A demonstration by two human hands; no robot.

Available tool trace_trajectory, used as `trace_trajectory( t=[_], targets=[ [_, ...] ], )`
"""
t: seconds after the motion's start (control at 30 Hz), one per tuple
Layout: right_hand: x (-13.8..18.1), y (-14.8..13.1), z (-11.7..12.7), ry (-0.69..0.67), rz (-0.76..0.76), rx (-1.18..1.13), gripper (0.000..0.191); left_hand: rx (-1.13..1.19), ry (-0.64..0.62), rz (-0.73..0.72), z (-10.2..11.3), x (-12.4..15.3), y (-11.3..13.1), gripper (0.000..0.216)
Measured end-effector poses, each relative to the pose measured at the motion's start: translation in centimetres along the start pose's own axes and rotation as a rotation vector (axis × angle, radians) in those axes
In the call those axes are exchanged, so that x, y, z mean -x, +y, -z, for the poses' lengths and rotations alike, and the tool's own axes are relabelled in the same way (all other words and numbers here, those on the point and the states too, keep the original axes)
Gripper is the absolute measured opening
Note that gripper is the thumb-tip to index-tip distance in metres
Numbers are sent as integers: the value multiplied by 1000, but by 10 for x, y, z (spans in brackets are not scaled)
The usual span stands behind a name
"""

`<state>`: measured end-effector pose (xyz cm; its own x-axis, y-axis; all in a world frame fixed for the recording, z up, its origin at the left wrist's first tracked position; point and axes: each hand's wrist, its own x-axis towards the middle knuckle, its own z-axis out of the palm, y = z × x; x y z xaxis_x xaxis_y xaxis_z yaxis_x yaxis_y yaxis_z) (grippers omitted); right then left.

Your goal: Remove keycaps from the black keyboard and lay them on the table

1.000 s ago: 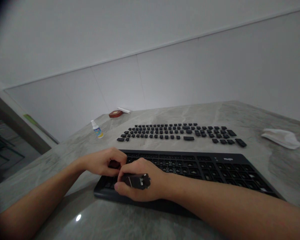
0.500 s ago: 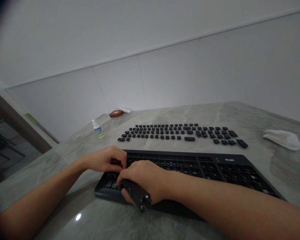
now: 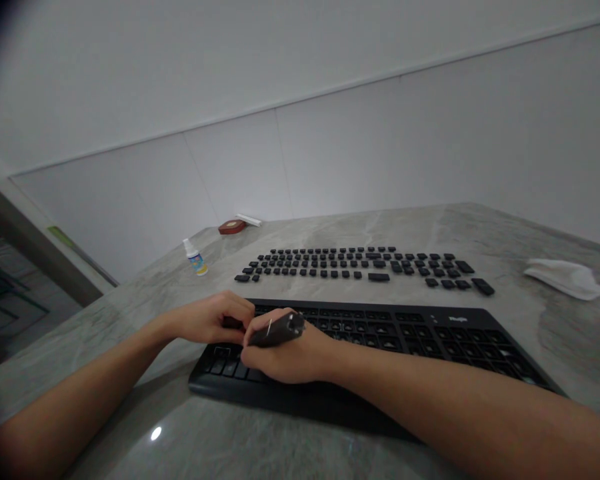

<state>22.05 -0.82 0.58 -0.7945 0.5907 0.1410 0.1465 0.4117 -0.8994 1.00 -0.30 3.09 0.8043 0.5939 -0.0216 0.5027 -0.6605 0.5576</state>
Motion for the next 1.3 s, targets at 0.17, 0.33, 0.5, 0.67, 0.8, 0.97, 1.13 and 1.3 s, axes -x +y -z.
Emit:
trace_trajectory(
  t=[0.17, 0.33, 0.5, 0.67, 0.8, 0.97, 1.13, 1.3],
  targets=[
    [-3, 0, 9, 21, -82, -201, 19, 10, 11, 18, -4, -2, 0, 9],
    [5, 9, 7, -32, 170, 25, 10, 39, -27, -6, 0, 1, 0, 9],
    [8, 21, 2, -89, 483, 343, 10, 123, -90, 0, 3, 4, 1, 9],
    [7, 20, 6, -115, 482, 335, 16, 140, -94, -6, 2, 2, 5, 9],
    [9, 10, 11, -99, 389, 108, 25, 148, -75, -34, 1, 1, 4, 12],
    [10, 2, 13, -37, 261, -74, 13, 159, -71, -40, 2, 3, 4, 9],
    [11, 2, 9, -66, 242, -59, 17, 146, -68, -36, 7, 3, 8, 11],
    [11, 3, 9, -79, 208, -131, 17, 192, -71, -36, 8, 5, 5, 12]
  ],
)
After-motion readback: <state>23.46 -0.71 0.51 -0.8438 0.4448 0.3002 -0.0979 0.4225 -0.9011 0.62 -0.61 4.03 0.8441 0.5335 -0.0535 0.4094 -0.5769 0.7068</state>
